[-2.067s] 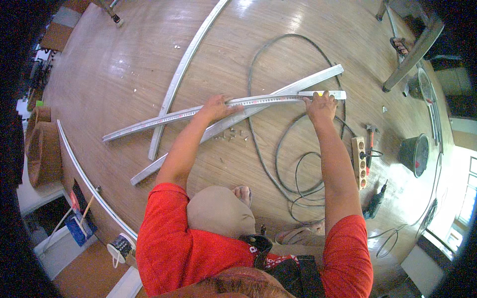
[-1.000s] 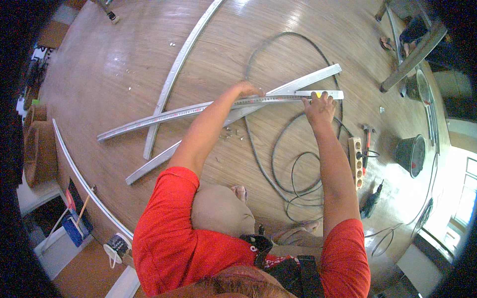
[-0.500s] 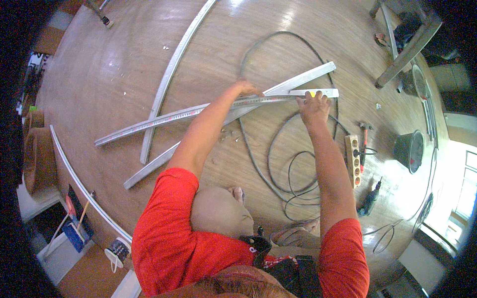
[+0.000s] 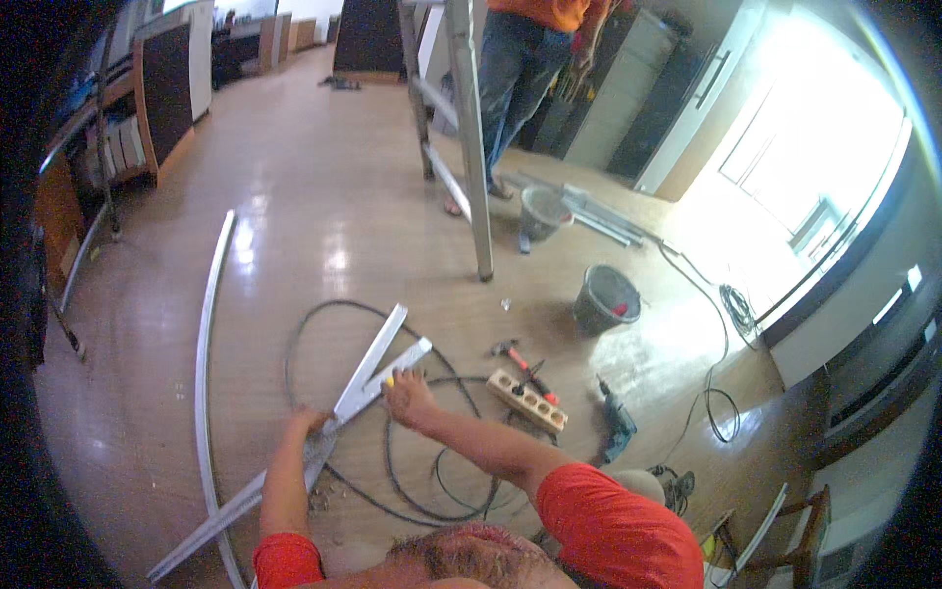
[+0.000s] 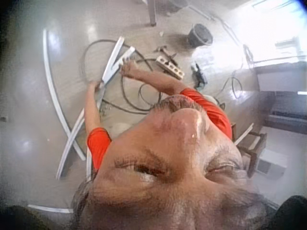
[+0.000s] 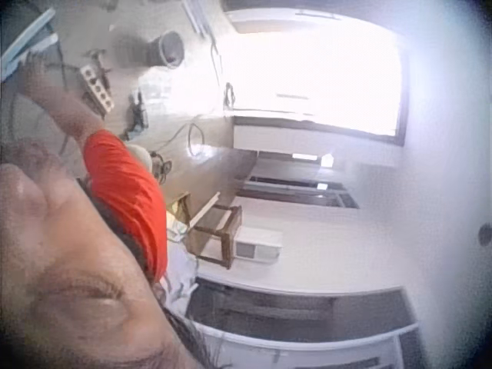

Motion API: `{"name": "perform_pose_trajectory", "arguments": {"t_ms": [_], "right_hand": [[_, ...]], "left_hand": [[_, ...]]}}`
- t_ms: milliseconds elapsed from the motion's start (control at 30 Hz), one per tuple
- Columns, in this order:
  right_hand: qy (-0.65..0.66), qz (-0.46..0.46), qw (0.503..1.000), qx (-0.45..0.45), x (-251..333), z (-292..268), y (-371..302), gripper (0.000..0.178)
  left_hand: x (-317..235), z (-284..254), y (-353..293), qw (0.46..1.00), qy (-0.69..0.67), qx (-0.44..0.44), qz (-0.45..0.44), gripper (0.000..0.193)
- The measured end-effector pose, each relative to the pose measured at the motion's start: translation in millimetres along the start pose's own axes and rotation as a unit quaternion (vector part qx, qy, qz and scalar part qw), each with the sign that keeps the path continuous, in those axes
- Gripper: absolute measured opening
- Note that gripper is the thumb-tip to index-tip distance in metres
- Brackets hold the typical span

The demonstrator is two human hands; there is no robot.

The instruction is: The person sits on the floor and uses a power drill to fasten screws into metal frame pieces. They measure the pieces with a tape measure, cut them with an angle grinder, and assemble them into a larger structure.

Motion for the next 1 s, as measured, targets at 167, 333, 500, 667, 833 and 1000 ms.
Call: {"name": "perform_pose_trajectory", "arguments": {"t_ms": [167,333,500,667,833,1000], "right_hand": [[0.019,-0.026,0.995,0.098,11.3,-12.6,-32.2,0.052],[0.086,-0.02,0.945,0.316,28.7,13.9,-77.8,0.058],[0.164,-0.126,0.87,0.447,54.1,28.8,-132.4,0.064],[0.181,-0.185,0.853,0.454,74.8,37.2,-160.2,0.066],[0.187,-0.203,0.821,0.5,98.7,63.2,-196.4,0.068],[0.212,-0.231,0.777,0.547,112.1,78.8,-215.5,0.065]], "left_hand": [[-3.0,-4.4,-1.7,0.997,-0.051,-0.043,-0.038,0.083],[25.3,21.3,31.3,0.995,-0.086,-0.049,0.008,0.085],[26.8,30.1,24.9,0.993,0.037,-0.116,-0.003,0.079],[6.1,13.4,-6.9,0.996,-0.075,-0.05,-0.029,0.085],[-4.9,0.9,-19.5,0.996,-0.047,-0.074,0.0,0.107],[-0.1,6.1,-14.5,0.992,-0.087,-0.094,-0.023,0.115]]}}
Point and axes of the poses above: each hand's wrist, its own y-axis towards the middle knuckle, its own z-axis out of the palm, x = y × z, the point moved 4 cm from there along y, towards the middle knuckle, and after that the axes turned 7 degrees about z, right-handed, at the moved point
